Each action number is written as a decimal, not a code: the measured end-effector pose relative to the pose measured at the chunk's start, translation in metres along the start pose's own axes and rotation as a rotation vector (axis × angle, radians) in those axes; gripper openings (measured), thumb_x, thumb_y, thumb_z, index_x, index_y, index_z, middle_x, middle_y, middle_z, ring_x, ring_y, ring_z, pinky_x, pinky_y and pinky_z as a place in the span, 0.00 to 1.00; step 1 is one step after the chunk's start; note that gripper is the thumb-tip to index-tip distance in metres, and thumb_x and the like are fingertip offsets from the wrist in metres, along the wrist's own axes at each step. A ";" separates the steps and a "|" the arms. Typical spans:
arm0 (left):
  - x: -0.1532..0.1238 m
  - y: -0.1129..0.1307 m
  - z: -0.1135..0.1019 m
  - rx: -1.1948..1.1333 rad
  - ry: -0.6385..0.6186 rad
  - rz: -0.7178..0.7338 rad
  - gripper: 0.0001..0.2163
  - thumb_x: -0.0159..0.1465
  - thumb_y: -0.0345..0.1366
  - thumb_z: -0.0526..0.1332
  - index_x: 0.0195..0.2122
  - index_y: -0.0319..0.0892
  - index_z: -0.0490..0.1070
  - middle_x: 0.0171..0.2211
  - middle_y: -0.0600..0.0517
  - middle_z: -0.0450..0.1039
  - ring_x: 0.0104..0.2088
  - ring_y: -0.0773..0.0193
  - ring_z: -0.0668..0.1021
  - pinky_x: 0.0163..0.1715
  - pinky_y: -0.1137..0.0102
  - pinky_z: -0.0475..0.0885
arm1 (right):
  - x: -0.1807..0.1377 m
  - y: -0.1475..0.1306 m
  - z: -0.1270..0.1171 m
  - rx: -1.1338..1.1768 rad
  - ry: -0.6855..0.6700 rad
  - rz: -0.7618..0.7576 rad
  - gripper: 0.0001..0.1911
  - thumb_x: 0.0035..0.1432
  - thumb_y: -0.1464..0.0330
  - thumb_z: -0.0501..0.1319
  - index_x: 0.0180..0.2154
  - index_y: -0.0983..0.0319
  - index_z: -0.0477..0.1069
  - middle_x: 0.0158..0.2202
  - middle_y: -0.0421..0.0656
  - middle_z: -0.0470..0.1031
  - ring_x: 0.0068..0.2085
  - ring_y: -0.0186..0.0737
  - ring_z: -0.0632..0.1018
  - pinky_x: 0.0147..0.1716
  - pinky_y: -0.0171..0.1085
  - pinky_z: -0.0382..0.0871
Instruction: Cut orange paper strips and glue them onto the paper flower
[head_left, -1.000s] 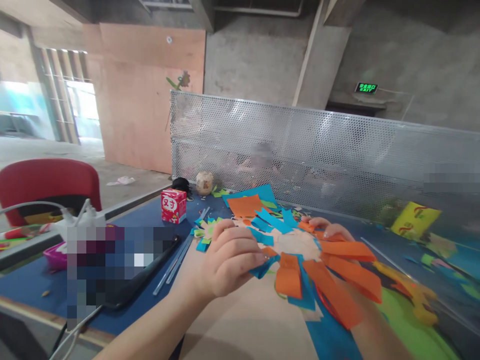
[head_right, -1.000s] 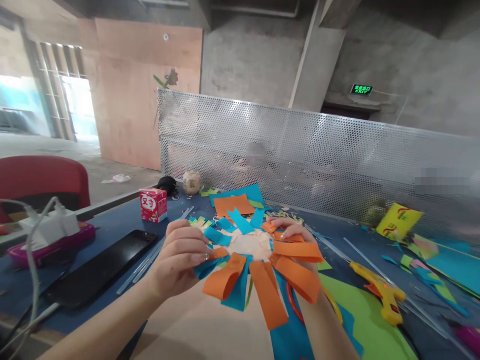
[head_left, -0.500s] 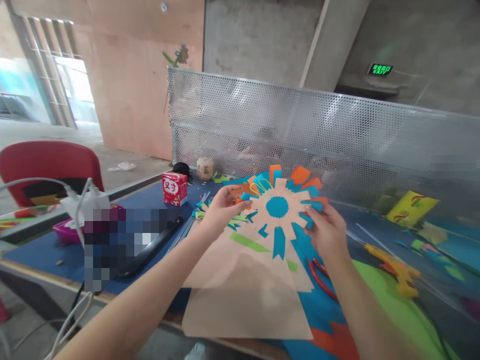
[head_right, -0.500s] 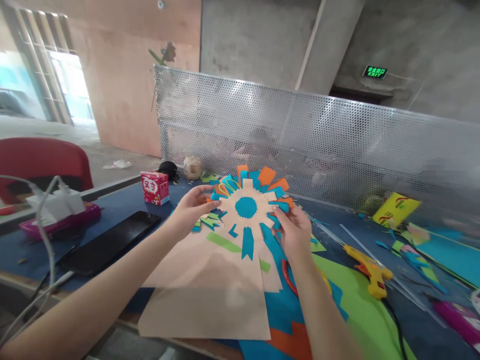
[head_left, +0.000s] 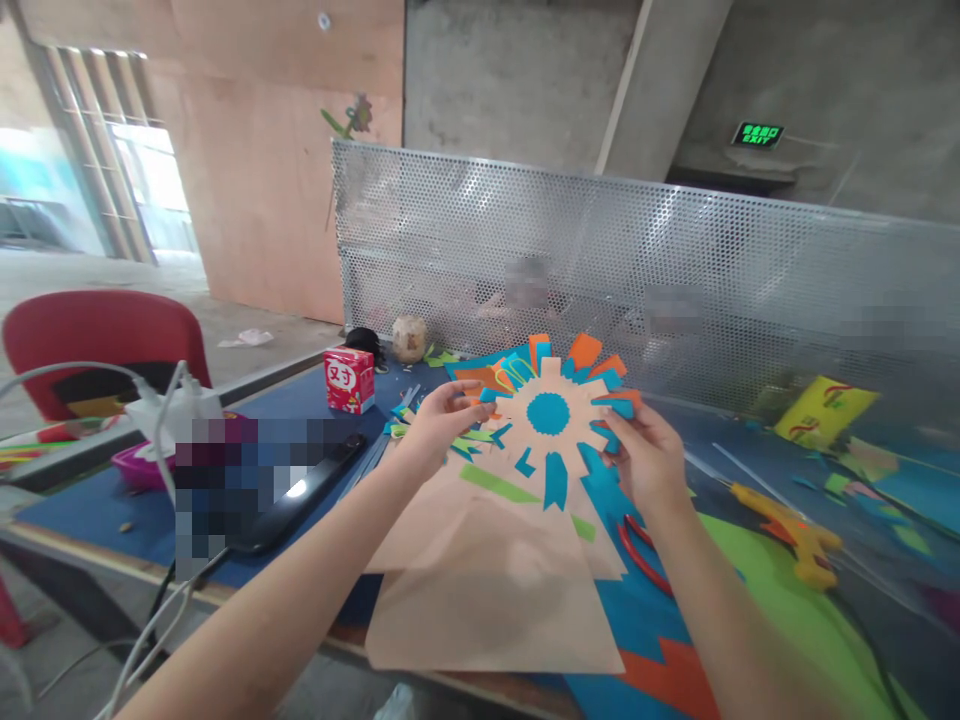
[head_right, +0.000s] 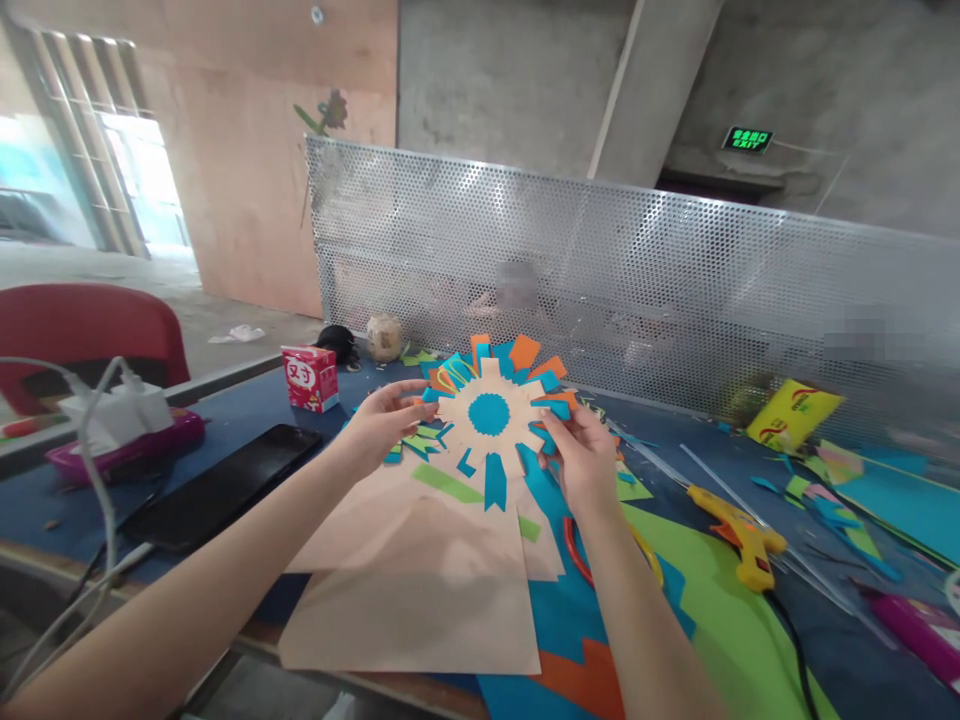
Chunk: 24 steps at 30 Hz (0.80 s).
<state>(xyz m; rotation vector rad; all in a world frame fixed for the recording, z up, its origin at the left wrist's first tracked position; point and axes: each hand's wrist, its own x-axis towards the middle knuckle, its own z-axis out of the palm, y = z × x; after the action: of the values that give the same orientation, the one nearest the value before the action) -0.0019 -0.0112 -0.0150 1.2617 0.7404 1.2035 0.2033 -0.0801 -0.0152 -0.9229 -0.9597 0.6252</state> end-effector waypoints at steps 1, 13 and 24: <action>0.000 0.001 0.000 0.014 0.009 -0.014 0.21 0.45 0.38 0.66 0.40 0.41 0.66 0.26 0.52 0.72 0.28 0.68 0.75 0.22 0.76 0.61 | 0.000 0.000 0.000 0.003 0.001 -0.002 0.11 0.39 0.65 0.66 0.30 0.60 0.71 0.24 0.39 0.72 0.23 0.34 0.72 0.09 0.27 0.57; 0.002 0.002 -0.002 -0.035 0.017 -0.098 0.18 0.47 0.47 0.62 0.36 0.42 0.68 0.26 0.52 0.71 0.27 0.68 0.75 0.22 0.77 0.61 | 0.001 0.001 0.000 0.015 0.025 0.032 0.12 0.38 0.66 0.67 0.29 0.61 0.71 0.22 0.37 0.71 0.19 0.29 0.69 0.09 0.26 0.58; -0.003 0.005 -0.001 0.029 0.040 -0.108 0.20 0.46 0.47 0.63 0.37 0.41 0.68 0.30 0.49 0.73 0.28 0.67 0.75 0.23 0.75 0.62 | 0.004 0.004 -0.004 -0.050 0.012 0.001 0.13 0.39 0.65 0.66 0.31 0.61 0.71 0.23 0.38 0.71 0.21 0.32 0.70 0.10 0.28 0.59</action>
<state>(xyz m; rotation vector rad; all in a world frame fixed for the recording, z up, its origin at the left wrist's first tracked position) -0.0054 -0.0146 -0.0106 1.2090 0.8478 1.1363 0.2079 -0.0767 -0.0182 -0.9708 -0.9681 0.5977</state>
